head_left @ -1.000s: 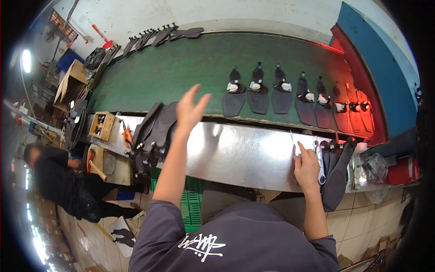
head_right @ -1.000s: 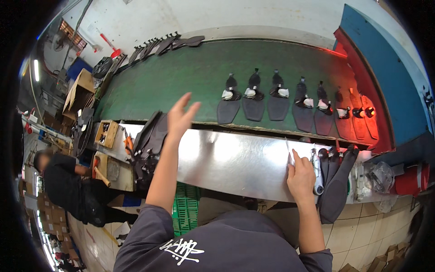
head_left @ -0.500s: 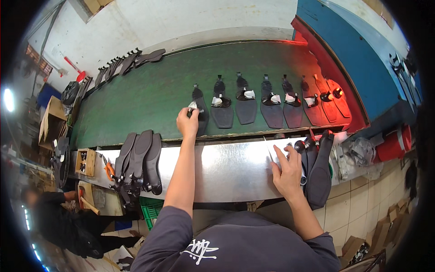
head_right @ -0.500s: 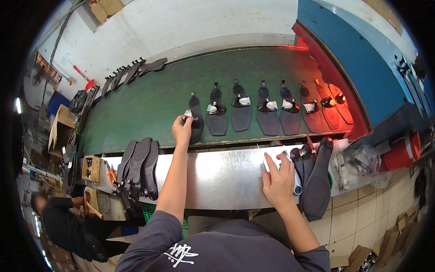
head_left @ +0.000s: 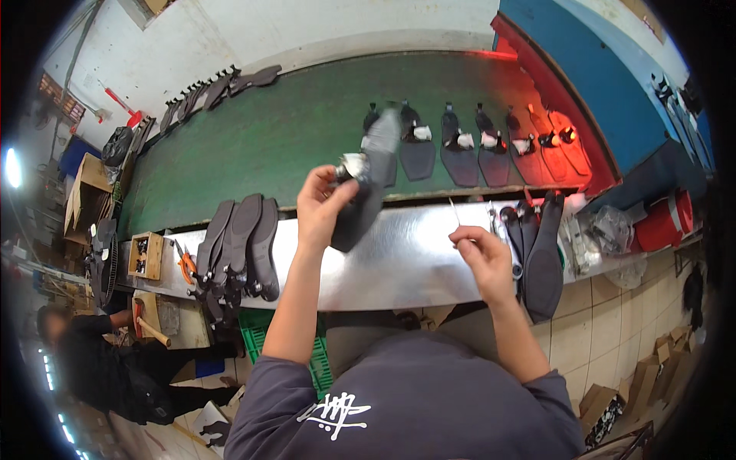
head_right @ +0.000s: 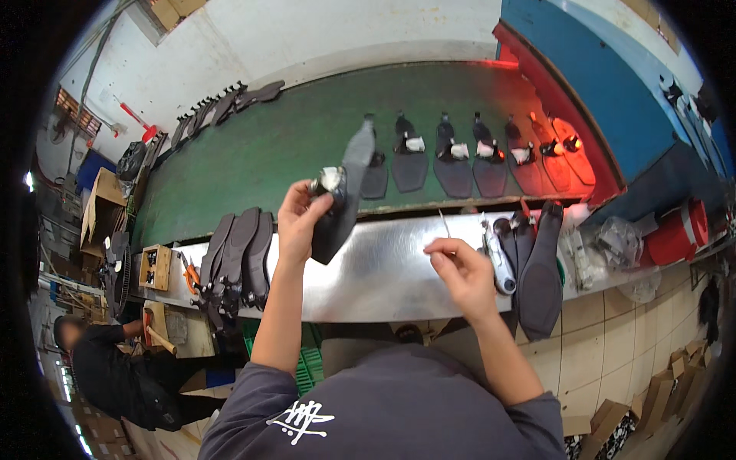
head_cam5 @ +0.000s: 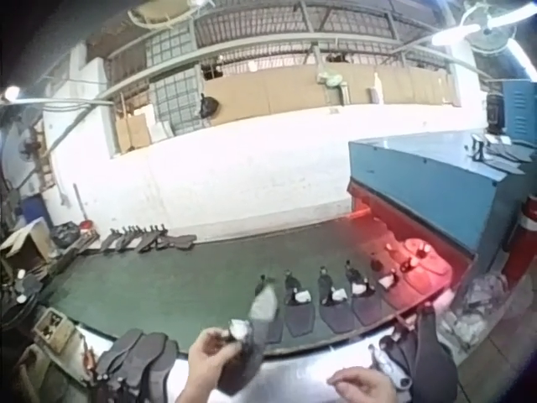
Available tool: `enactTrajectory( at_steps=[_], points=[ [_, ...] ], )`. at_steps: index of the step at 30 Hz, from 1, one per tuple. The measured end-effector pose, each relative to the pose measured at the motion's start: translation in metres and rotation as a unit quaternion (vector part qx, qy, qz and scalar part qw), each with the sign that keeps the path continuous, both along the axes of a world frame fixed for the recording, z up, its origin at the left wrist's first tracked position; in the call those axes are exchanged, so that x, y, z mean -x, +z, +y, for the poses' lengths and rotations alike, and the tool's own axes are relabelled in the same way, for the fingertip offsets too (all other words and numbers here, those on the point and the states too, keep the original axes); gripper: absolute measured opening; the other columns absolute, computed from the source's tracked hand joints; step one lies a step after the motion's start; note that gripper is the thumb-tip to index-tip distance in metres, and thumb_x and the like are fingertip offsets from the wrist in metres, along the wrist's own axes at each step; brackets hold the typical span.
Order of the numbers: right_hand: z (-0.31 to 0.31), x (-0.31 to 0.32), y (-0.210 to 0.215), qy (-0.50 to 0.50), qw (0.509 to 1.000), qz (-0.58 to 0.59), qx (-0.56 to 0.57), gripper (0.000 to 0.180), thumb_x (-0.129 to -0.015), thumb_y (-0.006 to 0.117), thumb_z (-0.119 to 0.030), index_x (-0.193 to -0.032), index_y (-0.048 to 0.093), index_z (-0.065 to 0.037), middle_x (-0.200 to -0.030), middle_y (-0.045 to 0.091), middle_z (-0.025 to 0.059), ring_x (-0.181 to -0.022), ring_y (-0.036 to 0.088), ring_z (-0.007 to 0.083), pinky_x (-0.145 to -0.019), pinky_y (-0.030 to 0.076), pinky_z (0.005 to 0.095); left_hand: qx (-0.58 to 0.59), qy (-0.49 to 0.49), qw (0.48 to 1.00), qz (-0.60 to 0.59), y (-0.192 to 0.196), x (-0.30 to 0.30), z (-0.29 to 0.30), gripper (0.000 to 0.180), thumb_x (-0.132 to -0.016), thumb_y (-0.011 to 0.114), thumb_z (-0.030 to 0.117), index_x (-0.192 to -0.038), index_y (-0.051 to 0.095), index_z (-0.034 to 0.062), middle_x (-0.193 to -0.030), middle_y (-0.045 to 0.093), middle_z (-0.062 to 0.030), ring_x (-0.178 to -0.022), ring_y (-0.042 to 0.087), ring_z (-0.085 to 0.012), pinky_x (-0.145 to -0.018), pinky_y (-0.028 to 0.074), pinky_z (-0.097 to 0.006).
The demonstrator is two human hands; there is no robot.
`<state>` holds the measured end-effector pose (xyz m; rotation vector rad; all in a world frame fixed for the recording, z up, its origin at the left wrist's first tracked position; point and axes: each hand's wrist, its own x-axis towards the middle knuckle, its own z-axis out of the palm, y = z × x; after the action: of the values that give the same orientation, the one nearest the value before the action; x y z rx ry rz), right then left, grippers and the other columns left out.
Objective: The person is assembling shoe components, specifically applying finishing touches or cleaning the heel and sole areas of several shoes on a production line.
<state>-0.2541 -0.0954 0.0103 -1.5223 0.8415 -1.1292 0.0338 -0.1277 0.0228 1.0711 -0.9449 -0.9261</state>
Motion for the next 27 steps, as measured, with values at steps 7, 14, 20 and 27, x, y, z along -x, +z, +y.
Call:
enactTrajectory(
  at_steps=[7, 14, 20, 27],
  points=[
    [0.013, -0.047, 0.036, 0.184, 0.911, -0.306, -0.204, 0.039, -0.08, 0.073, -0.014, -0.113, 0.056, -0.002, -0.125, 0.057, 0.0155, -0.126, 0.048, 0.0272, -0.105, 0.038, 0.041, -0.138, -0.201, 0.94, 0.239, 0.004, 0.039, 0.109, 0.021, -0.082, 0.068, 0.007, -0.103, 0.064, 0.0023, -0.096, 0.066, -0.0018, -0.086, 0.061, -0.0089, -0.082, 0.048, -0.024],
    [0.026, -0.061, 0.027, 0.097, 0.925, -0.29, -0.227, 0.025, -0.085, 0.069, -0.005, -0.078, 0.045, -0.008, -0.098, 0.061, 0.0066, -0.102, 0.063, 0.0218, -0.079, 0.049, 0.0289, -0.195, -0.15, 0.936, 0.251, -0.006, 0.062, 0.128, 0.025, -0.092, 0.06, 0.017, -0.11, 0.062, -0.0002, -0.096, 0.067, -0.0018, -0.081, 0.06, -0.0058, -0.076, 0.049, -0.021],
    [0.032, -0.059, 0.009, 0.053, 0.943, -0.262, -0.198, 0.015, -0.087, 0.066, -0.003, -0.089, 0.052, -0.005, -0.102, 0.061, 0.008, -0.099, 0.063, 0.0203, -0.085, 0.049, 0.0314, -0.176, -0.095, 0.952, 0.23, -0.011, 0.075, 0.128, 0.022, -0.094, 0.054, 0.012, -0.112, 0.06, 0.0003, -0.104, 0.066, -0.0044, -0.087, 0.061, -0.0081, -0.08, 0.049, -0.023],
    [0.026, -0.068, 0.011, 0.066, 0.927, -0.282, -0.238, 0.015, -0.089, 0.063, -0.005, -0.084, 0.049, -0.005, -0.11, 0.062, 0.0148, -0.099, 0.063, 0.0195, -0.089, 0.049, 0.03, -0.166, -0.089, 0.962, 0.197, -0.017, 0.072, 0.129, 0.022, -0.094, 0.05, 0.008, -0.112, 0.059, -0.0004, -0.113, 0.064, -0.0095, -0.095, 0.062, -0.0132, -0.085, 0.048, -0.025]
  ],
)
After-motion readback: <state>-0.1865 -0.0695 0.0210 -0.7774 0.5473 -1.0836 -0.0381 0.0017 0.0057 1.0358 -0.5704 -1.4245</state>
